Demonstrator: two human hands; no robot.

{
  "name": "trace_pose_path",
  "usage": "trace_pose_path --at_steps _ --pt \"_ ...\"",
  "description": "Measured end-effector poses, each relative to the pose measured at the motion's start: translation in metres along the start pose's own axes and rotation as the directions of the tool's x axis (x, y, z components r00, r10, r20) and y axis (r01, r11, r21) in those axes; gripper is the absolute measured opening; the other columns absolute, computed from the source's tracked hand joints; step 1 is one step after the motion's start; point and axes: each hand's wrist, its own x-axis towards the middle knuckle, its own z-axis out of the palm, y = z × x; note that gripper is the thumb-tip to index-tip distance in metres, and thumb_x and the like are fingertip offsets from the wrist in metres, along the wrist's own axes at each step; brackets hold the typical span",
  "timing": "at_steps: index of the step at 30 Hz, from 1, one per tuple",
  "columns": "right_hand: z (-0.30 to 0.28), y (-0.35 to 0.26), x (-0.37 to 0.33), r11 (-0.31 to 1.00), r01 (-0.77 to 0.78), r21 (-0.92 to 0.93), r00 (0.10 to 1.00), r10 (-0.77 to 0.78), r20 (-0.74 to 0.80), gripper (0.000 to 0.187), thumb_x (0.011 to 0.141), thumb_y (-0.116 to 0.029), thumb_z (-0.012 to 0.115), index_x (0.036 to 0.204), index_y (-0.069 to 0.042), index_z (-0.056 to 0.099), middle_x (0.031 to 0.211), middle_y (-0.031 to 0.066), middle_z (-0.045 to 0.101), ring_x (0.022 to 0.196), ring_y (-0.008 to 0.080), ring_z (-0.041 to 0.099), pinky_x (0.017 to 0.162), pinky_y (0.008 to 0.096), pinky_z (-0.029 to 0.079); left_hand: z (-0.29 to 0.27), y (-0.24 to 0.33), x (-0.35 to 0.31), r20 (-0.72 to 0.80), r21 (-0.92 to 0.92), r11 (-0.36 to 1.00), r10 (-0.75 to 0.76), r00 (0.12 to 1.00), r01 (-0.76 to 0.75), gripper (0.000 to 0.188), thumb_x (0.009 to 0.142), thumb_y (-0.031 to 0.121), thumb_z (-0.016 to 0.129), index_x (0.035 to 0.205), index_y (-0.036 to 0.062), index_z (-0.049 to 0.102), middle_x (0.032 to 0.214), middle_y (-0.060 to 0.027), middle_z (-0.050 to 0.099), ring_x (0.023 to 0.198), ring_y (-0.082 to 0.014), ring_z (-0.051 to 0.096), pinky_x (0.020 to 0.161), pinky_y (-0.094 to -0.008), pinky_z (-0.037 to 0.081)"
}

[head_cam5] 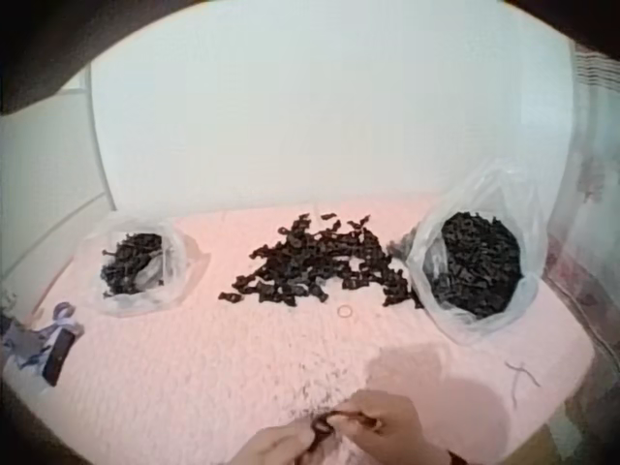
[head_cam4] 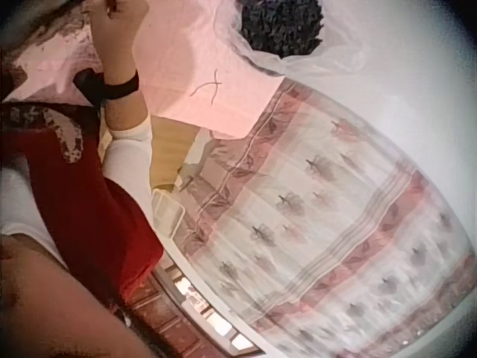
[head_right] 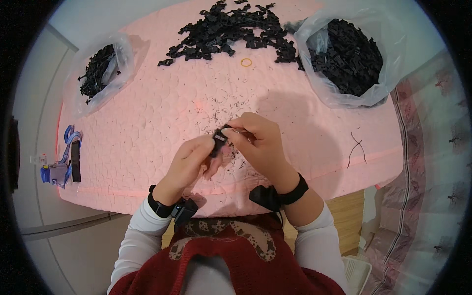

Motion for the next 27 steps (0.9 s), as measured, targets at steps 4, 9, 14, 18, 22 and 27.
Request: trace_pose_path --at_steps 4,9,14,18,22,27 --pt "0.005 0.006 0.000 0.955 0.138 -0.262 0.989 -0.147 -0.016 0.006 0.072 0.003 0.062 0.076 0.000 0.058 0.062 0.0029 0.050 0.053 0.0095 0.043 0.047 0.0234 0.032 -0.001 -0.019 0.008 -0.128 0.398 0.876 0.348 0.929 -0.274 0.019 0.086 0.017 0.053 0.092 -0.0002 0.053 0.056 -0.0016 0.046 0.044 -0.0103 0.041 0.043 -0.0242 0.033" --pt "0.009 0.015 -0.001 0.913 0.276 -0.299 0.954 -0.298 -0.028 0.012 0.070 0.004 0.063 0.079 -0.001 0.057 0.061 0.0039 0.049 0.052 0.0111 0.043 0.046 0.0234 0.032 0.005 -0.008 0.005 -0.112 0.707 0.673 0.410 0.905 -0.217 0.020 0.080 0.016 0.060 0.090 0.0005 0.053 0.061 -0.0101 0.053 0.049 -0.0198 0.051 0.046 -0.0298 0.039" --pt "0.007 0.008 -0.002 0.973 0.166 -0.160 0.986 -0.169 -0.005 0.008 0.079 -0.006 0.058 0.085 0.000 0.057 0.066 0.0057 0.050 0.056 0.0119 0.045 0.050 0.0239 0.035 0.002 -0.009 0.003 -0.112 0.781 0.594 0.441 0.891 -0.195 0.019 0.080 0.015 0.059 0.088 0.0003 0.051 0.066 -0.0153 0.053 0.057 -0.0263 0.053 0.051 -0.0328 0.041" --pt "0.003 0.008 0.000 0.984 0.151 -0.094 0.988 -0.148 0.034 0.014 0.086 -0.012 0.049 0.088 0.000 0.056 0.071 0.0075 0.053 0.060 0.0140 0.047 0.055 0.0253 0.037 0.001 -0.005 -0.001 -0.088 0.761 0.605 0.456 0.886 -0.236 0.017 0.081 0.012 0.057 0.089 -0.0004 0.049 0.067 -0.0145 0.053 0.058 -0.0245 0.050 0.052 -0.0320 0.041" --pt "0.001 0.012 0.003 0.923 0.341 -0.176 0.940 -0.331 0.082 0.017 0.088 -0.015 0.046 0.090 -0.002 0.057 0.071 0.0081 0.053 0.061 0.0181 0.048 0.057 0.0278 0.038 0.002 -0.003 -0.002 -0.036 0.770 0.573 0.478 0.878 -0.280 0.022 0.082 0.017 0.057 0.093 0.0020 0.047 0.070 -0.0177 0.055 0.062 -0.0355 0.055 0.051 -0.0379 0.042" --pt "0.001 0.008 0.006 0.889 0.392 -0.238 0.920 -0.377 0.107 0.012 0.083 -0.013 0.052 0.089 -0.005 0.058 0.064 0.0076 0.052 0.057 0.0232 0.048 0.052 0.0311 0.038 0.001 -0.004 -0.002 -0.010 0.777 0.552 0.491 0.871 -0.303 0.023 0.082 0.017 0.056 0.096 0.0016 0.047 0.073 -0.0183 0.055 0.064 -0.0364 0.055 0.052 -0.0385 0.042"
